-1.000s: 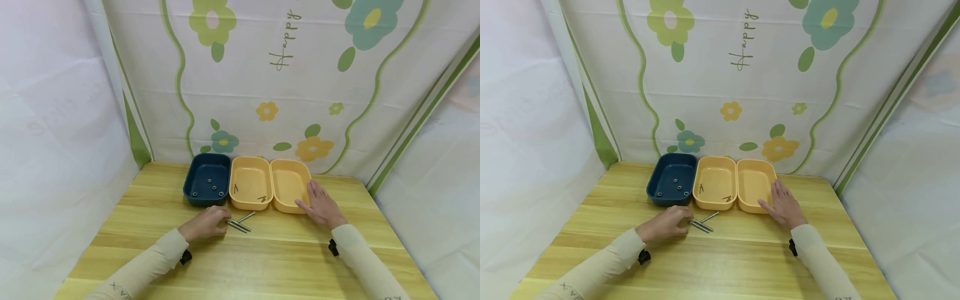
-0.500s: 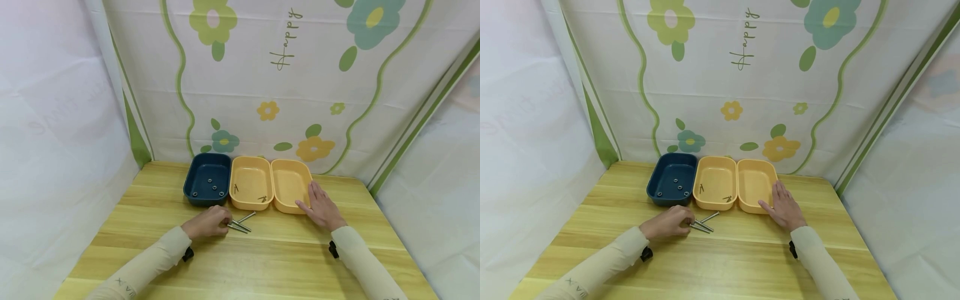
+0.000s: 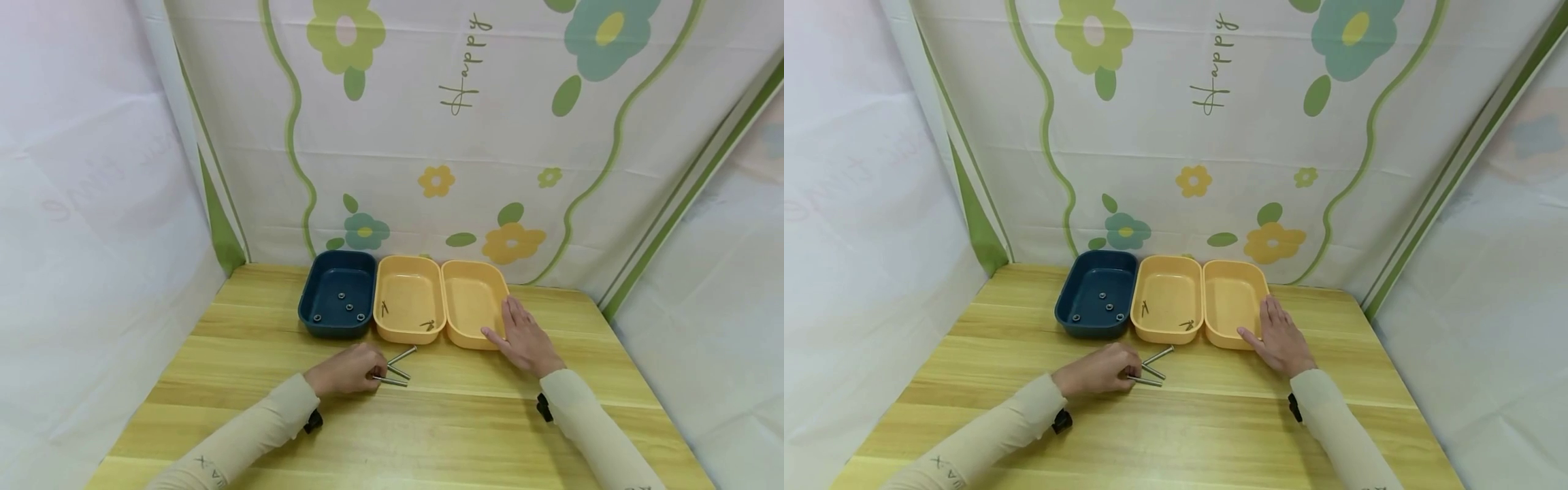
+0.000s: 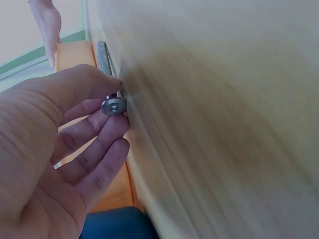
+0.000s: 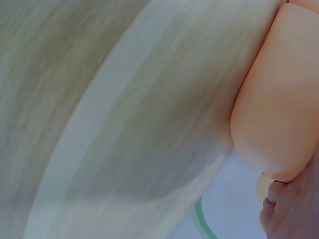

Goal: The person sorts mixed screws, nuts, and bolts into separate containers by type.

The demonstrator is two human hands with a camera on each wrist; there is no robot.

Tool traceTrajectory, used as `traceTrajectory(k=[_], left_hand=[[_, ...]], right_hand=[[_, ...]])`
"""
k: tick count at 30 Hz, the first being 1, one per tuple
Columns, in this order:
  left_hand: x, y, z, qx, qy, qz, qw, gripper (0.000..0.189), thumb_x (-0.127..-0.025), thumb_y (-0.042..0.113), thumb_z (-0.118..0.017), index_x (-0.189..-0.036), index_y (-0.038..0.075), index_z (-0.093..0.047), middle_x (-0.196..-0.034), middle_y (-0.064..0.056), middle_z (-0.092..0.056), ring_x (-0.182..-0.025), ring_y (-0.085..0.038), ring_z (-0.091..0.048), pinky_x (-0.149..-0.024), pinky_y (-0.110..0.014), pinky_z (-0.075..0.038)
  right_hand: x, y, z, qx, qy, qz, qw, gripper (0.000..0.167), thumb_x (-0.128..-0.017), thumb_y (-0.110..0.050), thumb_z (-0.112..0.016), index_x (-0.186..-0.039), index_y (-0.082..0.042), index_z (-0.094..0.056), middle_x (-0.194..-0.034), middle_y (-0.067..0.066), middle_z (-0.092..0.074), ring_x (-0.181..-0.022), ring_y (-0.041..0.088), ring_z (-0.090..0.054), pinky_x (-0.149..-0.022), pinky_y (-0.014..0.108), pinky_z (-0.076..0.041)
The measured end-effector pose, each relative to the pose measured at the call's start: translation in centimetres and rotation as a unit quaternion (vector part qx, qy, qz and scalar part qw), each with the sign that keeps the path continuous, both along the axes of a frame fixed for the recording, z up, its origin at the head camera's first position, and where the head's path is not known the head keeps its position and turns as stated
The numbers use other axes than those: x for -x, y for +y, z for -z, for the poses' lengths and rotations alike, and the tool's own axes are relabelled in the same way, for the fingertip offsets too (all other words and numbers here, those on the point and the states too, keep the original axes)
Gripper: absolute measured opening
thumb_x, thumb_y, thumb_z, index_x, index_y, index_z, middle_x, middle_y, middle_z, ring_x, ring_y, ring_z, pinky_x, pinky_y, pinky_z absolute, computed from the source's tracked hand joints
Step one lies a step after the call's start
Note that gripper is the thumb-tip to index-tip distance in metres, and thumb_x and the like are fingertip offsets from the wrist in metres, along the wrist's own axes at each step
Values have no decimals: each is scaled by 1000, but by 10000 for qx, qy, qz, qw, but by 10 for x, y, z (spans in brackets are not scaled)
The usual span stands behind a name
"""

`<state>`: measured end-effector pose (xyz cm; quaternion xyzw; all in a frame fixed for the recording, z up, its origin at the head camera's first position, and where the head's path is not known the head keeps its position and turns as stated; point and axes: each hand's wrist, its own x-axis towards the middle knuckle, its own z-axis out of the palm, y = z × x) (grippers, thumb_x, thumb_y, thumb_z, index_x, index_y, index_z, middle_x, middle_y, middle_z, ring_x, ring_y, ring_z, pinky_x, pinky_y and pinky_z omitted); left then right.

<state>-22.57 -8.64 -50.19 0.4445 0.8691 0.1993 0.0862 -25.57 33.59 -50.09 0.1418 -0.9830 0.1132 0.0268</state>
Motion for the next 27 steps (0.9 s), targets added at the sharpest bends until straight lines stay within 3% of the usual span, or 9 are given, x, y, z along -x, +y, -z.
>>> traceTrajectory(k=[14,19,27], left_hand=[[-7,6,-5,37,127,122,9998,11,-90,9,-78,-84,17,-77,-80,11,-65,-73,-1,-56,-65,-12,-46],[-7,8,-17,62,66,86,9999,8,-91,9,-77,-87,16,-78,-80,14,-66,-72,1,-55,-65,-13,-48],[1,17,-43,82,494,196,9986,7,-92,8,-78,-89,13,-80,-84,8,-70,-76,-3,-59,-69,-14,-50]], right_hand=[[-1,-1,-1,-40,-7,-16,10000,98,-108,-62,-40,-163,14,-12,-173,34,-7,-161,52,-12,-129,66,-17],[-1,-2,-1,-37,14,-30,10000,98,-108,-62,-40,-163,15,-13,-173,34,-9,-161,51,-12,-129,66,-17],[-1,-1,-1,-51,105,-73,9999,96,-109,-60,-42,-162,15,-14,-172,35,-11,-161,52,-14,-128,67,-19]])
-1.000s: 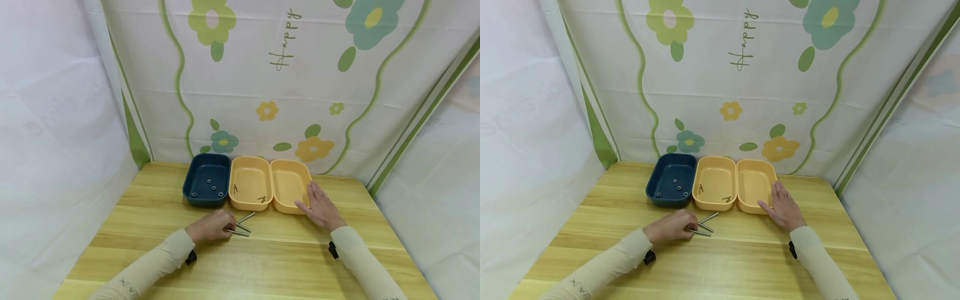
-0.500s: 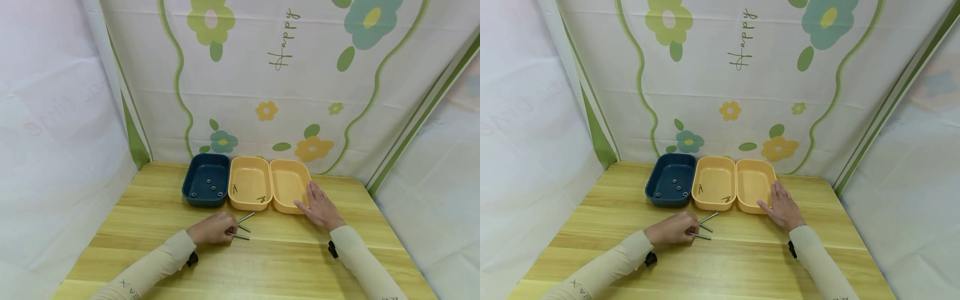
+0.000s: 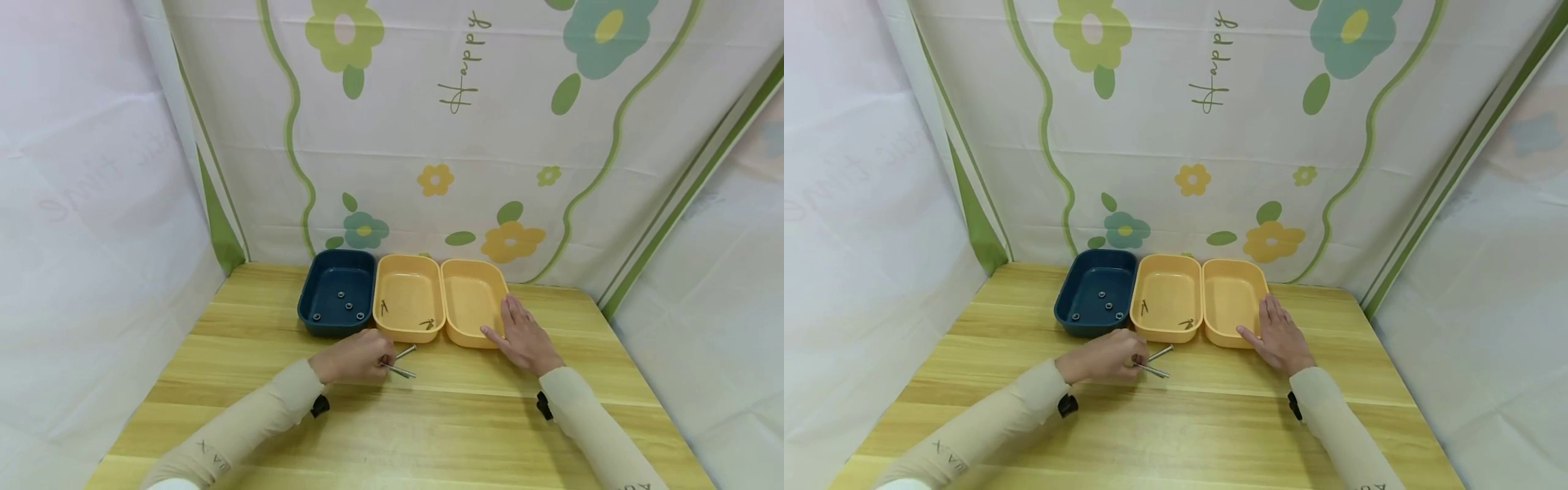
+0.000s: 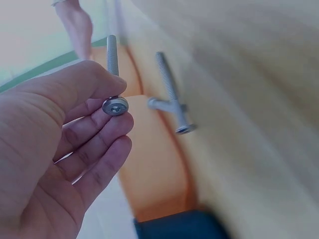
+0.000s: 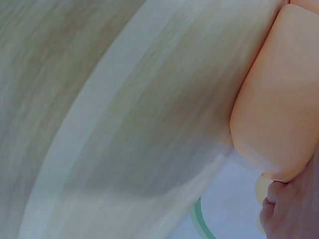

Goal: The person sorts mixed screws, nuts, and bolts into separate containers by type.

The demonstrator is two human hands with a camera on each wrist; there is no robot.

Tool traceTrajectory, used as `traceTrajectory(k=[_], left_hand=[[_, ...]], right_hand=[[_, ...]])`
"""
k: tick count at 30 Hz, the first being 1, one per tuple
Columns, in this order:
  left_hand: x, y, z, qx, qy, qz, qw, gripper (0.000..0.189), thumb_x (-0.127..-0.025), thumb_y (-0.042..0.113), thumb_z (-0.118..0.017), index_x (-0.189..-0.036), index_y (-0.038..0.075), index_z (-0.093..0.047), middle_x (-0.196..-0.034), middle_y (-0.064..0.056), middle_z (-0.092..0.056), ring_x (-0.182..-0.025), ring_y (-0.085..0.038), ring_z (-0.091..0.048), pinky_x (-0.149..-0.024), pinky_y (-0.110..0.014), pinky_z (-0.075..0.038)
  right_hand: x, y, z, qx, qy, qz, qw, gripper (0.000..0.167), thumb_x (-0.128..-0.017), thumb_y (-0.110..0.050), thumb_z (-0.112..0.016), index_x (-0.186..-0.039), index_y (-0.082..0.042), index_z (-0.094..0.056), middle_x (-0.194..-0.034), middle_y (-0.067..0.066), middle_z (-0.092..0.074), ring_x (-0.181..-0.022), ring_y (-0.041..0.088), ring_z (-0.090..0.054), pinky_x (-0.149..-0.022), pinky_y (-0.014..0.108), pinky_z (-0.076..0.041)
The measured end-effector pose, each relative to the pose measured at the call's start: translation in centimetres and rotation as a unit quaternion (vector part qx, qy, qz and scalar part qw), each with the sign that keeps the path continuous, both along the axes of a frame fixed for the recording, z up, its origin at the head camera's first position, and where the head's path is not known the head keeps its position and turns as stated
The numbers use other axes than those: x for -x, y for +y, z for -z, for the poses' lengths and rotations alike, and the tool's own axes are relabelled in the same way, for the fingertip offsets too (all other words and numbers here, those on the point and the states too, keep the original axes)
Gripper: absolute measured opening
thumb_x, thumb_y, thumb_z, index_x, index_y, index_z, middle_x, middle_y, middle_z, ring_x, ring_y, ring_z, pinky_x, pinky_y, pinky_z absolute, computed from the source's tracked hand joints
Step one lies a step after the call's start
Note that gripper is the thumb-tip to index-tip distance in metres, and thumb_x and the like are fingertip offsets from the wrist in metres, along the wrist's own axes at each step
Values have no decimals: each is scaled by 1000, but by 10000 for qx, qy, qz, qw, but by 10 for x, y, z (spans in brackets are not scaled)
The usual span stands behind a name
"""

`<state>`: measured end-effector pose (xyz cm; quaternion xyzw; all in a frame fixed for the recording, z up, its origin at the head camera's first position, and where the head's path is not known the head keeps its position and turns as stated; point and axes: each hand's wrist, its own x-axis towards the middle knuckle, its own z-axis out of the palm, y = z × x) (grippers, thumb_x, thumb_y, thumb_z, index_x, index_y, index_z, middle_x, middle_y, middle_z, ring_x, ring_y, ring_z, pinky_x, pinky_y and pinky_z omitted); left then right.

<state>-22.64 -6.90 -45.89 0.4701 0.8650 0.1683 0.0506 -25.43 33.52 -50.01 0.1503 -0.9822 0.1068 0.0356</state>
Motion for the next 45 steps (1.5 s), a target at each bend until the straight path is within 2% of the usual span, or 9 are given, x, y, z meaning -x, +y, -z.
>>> traceTrajectory(k=[4,7,13,19,23,28,36,45], left_hand=[[6,5,-15,10,252,92,9996,6,-92,6,-79,-92,12,-81,-88,5,-72,-80,-9,-65,-73,-15,-52],[11,9,-25,-74,449,144,9989,6,-91,5,-79,-93,10,-81,-89,1,-71,-79,-10,-65,-72,-16,-52],[20,20,-38,-184,755,185,9968,6,-93,8,-77,-91,12,-80,-90,2,-71,-80,-11,-66,-72,-15,-52],[28,34,-46,-253,841,114,9961,11,-97,8,-72,-89,12,-79,-88,1,-70,-80,-14,-67,-71,-16,-50],[36,44,-48,-320,875,47,9956,9,-96,7,-73,-92,9,-80,-89,0,-70,-80,-14,-65,-71,-16,-50],[48,59,-48,-323,886,-98,9955,8,-96,8,-74,-91,11,-79,-91,0,-71,-85,-18,-69,-73,-17,-51],[68,94,-42,-294,1187,-187,9923,6,-96,12,-76,-92,12,-79,-94,1,-74,-82,-9,-65,-74,-17,-52],[82,131,-25,-292,1008,-319,9940,7,-99,12,-72,-98,12,-79,-97,1,-73,-86,-8,-63,-78,-19,-53]], right_hand=[[0,0,1,38,29,-10,10000,96,-108,-60,-42,-162,15,-15,-172,35,-12,-161,52,-14,-128,67,-19],[2,0,2,48,24,-21,10000,97,-108,-61,-42,-162,15,-15,-172,36,-12,-160,52,-14,-128,67,-19],[3,1,3,-25,-22,-25,10000,98,-108,-62,-41,-162,15,-13,-172,36,-10,-160,53,-15,-128,66,-19],[2,1,4,-22,-82,-41,10000,98,-108,-62,-41,-162,15,-13,-172,35,-9,-161,52,-13,-129,66,-18],[2,1,4,-48,-7,-44,10000,98,-108,-62,-42,-162,16,-14,-172,36,-10,-160,53,-14,-128,67,-20],[2,0,3,-84,-12,-39,10000,98,-108,-61,-41,-162,16,-14,-171,37,-10,-160,53,-14,-128,67,-20],[2,0,1,-116,-7,5,9999,97,-109,-61,-40,-162,16,-15,-172,36,-11,-160,53,-14,-129,66,-18],[3,0,1,-59,-163,73,9998,99,-108,-64,-39,-162,15,-12,-173,35,-8,-161,52,-12,-129,66,-18]])
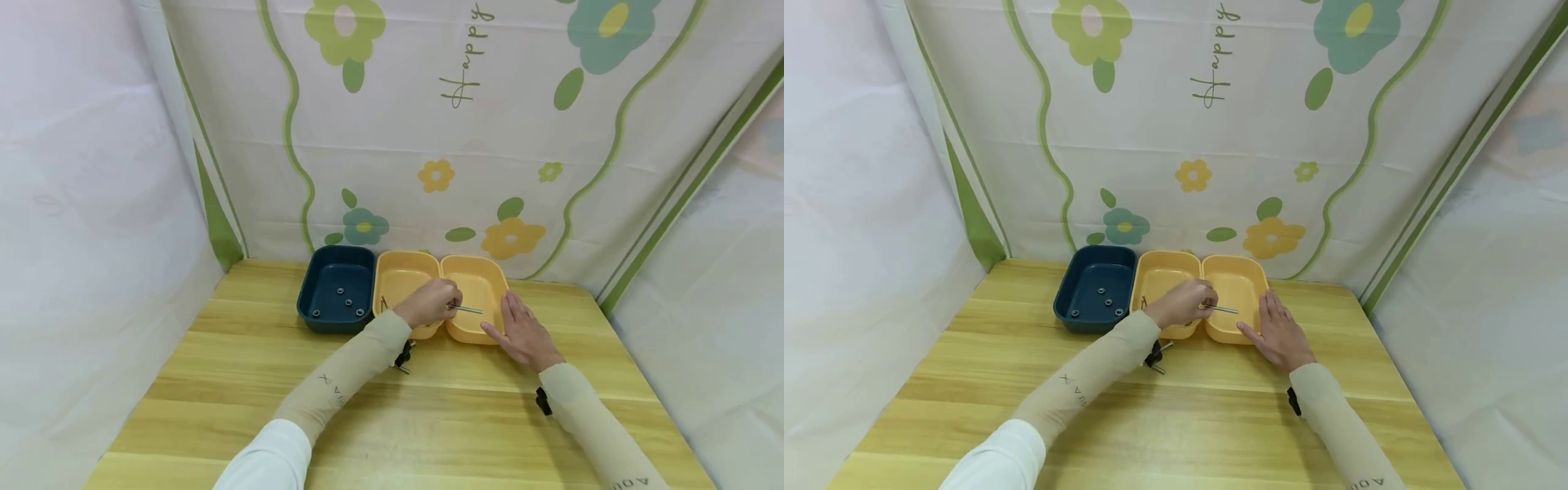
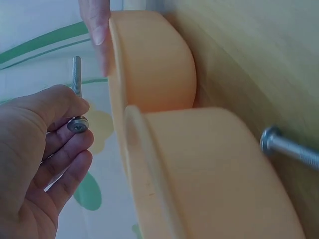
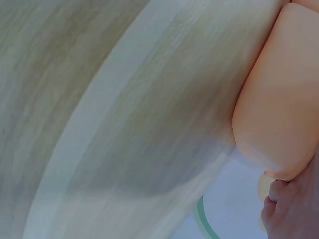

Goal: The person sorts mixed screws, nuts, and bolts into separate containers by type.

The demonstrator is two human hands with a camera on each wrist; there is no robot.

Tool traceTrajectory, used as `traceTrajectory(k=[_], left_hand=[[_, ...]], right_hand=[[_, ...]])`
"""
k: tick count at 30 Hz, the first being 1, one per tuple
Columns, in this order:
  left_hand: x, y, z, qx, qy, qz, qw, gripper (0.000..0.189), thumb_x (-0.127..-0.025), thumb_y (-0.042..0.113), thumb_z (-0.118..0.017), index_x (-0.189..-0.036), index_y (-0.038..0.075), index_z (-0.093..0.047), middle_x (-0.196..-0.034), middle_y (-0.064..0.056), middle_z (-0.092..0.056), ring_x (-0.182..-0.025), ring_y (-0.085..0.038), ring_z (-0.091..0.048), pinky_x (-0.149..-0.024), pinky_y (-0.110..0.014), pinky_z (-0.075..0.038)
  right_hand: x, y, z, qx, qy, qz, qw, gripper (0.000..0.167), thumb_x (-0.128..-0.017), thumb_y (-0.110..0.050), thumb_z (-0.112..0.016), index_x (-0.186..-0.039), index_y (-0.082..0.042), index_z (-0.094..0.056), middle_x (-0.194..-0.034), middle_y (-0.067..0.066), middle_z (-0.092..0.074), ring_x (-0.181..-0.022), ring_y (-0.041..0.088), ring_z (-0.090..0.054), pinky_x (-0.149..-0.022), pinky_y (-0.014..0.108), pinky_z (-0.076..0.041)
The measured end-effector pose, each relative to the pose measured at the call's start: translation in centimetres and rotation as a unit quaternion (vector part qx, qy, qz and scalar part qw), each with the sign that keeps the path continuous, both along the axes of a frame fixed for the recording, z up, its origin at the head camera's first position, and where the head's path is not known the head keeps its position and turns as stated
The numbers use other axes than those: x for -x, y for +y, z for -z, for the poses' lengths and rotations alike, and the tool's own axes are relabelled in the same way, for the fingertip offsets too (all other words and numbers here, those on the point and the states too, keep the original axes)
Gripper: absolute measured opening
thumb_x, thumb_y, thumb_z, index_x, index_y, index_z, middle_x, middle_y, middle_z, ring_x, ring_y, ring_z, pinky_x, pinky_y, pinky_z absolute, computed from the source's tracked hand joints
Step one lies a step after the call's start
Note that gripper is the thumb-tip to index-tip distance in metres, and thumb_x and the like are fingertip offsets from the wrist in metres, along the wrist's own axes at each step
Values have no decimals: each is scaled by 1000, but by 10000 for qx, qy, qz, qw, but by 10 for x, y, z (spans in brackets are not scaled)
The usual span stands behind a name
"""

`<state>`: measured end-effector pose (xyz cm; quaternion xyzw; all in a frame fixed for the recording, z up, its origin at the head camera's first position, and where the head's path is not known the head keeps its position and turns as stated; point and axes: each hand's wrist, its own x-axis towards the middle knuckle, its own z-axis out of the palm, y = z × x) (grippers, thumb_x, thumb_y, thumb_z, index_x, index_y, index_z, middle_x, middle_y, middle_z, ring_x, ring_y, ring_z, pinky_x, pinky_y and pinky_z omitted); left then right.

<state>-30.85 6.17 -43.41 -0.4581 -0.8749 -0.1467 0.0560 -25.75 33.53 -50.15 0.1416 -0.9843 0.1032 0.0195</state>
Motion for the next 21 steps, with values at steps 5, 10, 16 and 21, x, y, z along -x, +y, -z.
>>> traceTrajectory(k=[5,10,16,21], left_hand=[[5,13,9,-113,-95,-177,9997,9,-99,12,-73,-104,10,-80,-104,-1,-75,-95,-11,-69,-83,-19,-57],[5,11,10,-295,-279,-570,9975,36,-100,21,-75,-132,5,-72,-131,-7,-71,-120,-20,-69,-101,-27,-58],[-3,-14,-1,-307,-290,-639,9971,40,-100,24,-74,-135,7,-70,-139,-10,-68,-127,-23,-67,-107,-32,-57],[-15,-47,-15,-318,-147,-436,9984,41,-99,25,-74,-135,4,-70,-135,-10,-70,-123,-23,-69,-104,-34,-58]], right_hand=[[1,1,-2,-43,-76,31,10000,100,-108,-65,-38,-163,14,-10,-174,33,-6,-162,50,-10,-130,65,-16],[2,-1,-2,-98,36,20,9999,99,-108,-65,-38,-163,14,-13,-173,34,-9,-162,50,-12,-129,65,-18],[0,-3,-2,-79,-5,13,10000,99,-108,-65,-37,-163,14,-11,-173,33,-6,-162,50,-10,-130,65,-17],[0,0,-2,-140,12,28,9999,98,-109,-64,-36,-163,14,-11,-174,33,-5,-162,50,-10,-130,65,-16]])
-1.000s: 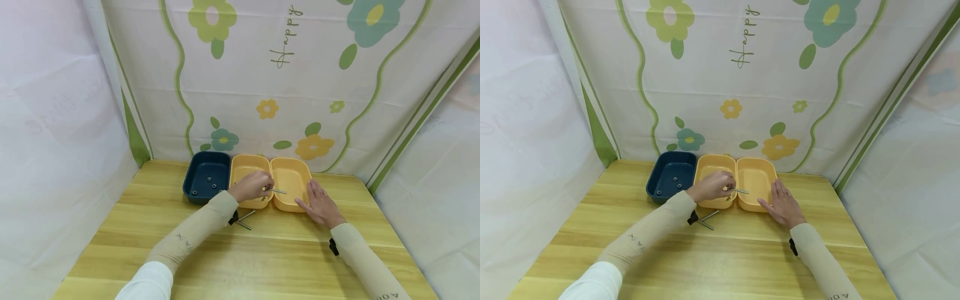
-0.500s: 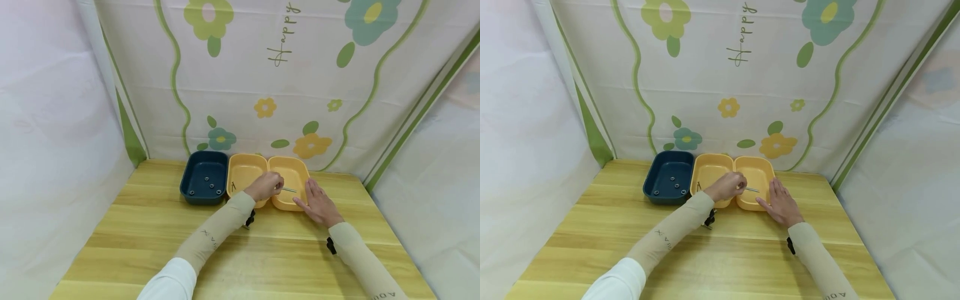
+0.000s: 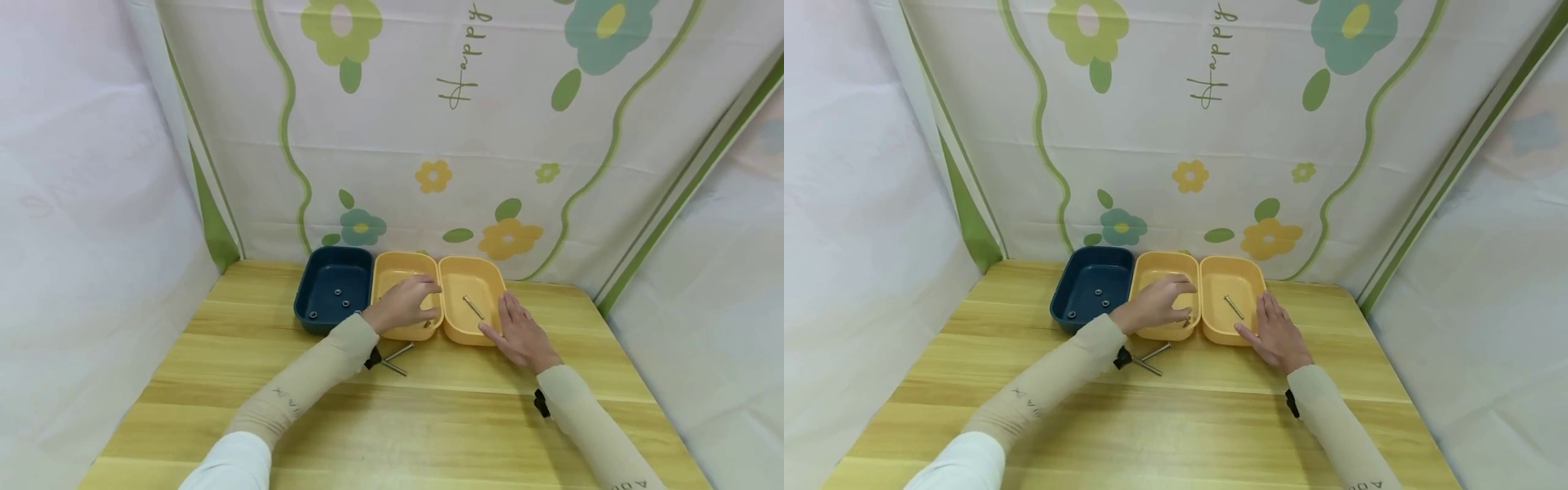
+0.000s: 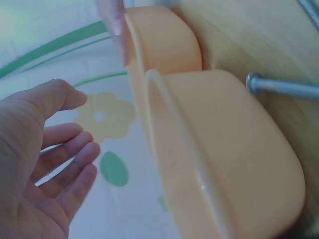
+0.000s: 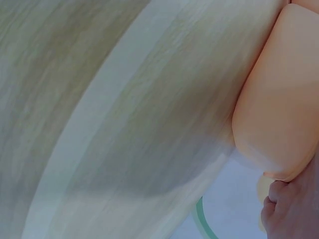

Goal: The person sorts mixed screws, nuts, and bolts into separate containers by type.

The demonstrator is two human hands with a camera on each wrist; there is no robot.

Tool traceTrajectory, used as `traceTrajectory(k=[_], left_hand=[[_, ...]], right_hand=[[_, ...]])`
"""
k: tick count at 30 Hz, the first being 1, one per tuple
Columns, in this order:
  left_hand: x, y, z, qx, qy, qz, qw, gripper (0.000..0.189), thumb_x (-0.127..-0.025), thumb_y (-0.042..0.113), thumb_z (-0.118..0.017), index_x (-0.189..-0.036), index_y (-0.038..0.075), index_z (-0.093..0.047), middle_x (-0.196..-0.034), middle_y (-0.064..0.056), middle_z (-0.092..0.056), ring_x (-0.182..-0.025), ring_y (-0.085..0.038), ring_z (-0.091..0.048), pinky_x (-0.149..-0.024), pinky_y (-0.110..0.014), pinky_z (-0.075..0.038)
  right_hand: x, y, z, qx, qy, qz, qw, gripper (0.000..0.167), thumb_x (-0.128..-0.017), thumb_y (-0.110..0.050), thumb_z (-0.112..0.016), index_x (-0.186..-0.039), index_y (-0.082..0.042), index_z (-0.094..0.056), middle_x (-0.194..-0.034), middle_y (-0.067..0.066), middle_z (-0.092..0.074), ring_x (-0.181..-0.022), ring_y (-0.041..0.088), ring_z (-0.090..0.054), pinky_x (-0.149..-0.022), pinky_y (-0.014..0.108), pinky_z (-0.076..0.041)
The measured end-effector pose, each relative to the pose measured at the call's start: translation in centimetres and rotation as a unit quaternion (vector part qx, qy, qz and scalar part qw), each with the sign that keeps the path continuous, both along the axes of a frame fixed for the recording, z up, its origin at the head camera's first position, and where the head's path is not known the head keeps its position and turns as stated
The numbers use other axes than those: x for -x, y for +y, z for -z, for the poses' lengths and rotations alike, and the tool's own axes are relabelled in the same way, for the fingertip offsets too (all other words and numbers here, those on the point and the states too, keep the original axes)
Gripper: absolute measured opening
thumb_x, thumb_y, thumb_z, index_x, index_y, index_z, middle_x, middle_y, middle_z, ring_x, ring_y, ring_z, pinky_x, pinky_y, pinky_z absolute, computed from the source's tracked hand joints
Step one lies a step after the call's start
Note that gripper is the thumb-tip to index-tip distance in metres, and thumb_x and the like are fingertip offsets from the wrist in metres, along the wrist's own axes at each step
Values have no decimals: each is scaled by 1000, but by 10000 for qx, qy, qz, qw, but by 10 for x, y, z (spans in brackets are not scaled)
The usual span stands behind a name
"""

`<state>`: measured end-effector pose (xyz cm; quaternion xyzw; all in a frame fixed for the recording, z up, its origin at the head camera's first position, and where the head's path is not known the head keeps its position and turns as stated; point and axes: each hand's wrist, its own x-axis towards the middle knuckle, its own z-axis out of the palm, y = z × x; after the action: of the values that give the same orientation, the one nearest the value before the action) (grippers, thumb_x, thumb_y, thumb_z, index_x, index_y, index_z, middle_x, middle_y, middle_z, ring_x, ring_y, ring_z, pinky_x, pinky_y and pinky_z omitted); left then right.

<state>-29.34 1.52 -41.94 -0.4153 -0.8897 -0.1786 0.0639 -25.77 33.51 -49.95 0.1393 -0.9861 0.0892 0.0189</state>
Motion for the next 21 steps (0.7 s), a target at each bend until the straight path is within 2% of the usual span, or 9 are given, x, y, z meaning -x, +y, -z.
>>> traceTrajectory(k=[5,8,12,16,21], left_hand=[[-15,-33,-9,73,55,47,9999,40,-98,24,-76,-133,6,-71,-131,-8,-71,-118,-20,-69,-100,-31,-60],[-25,-49,-9,151,49,76,9998,38,-97,24,-76,-131,6,-73,-130,-8,-71,-117,-20,-69,-98,-31,-60],[-38,-66,-4,422,78,183,9989,36,-96,23,-78,-128,7,-75,-126,-7,-73,-113,-20,-70,-96,-32,-61],[-50,-77,6,565,92,427,9974,32,-95,20,-78,-123,6,-76,-120,-8,-74,-107,-20,-72,-93,-31,-62],[-59,-86,20,611,-205,537,9965,30,-96,20,-78,-122,6,-77,-116,-9,-75,-101,-21,-72,-88,-31,-62]], right_hand=[[0,1,-2,-21,23,-10,10000,99,-109,-64,-37,-163,15,-11,-173,34,-7,-162,51,-10,-130,65,-17],[0,3,-1,-22,1,-8,10000,99,-108,-64,-37,-163,14,-11,-173,33,-5,-162,51,-10,-130,65,-16],[1,3,1,11,-20,-21,10000,99,-108,-64,-37,-163,14,-10,-174,33,-4,-162,51,-10,-130,65,-16],[2,4,3,41,-39,-27,10000,100,-108,-65,-37,-163,14,-9,-174,33,-2,-162,51,-8,-130,65,-15],[3,3,4,58,-33,-40,10000,100,-108,-65,-37,-163,14,-9,-174,33,-3,-162,51,-8,-130,66,-15]])
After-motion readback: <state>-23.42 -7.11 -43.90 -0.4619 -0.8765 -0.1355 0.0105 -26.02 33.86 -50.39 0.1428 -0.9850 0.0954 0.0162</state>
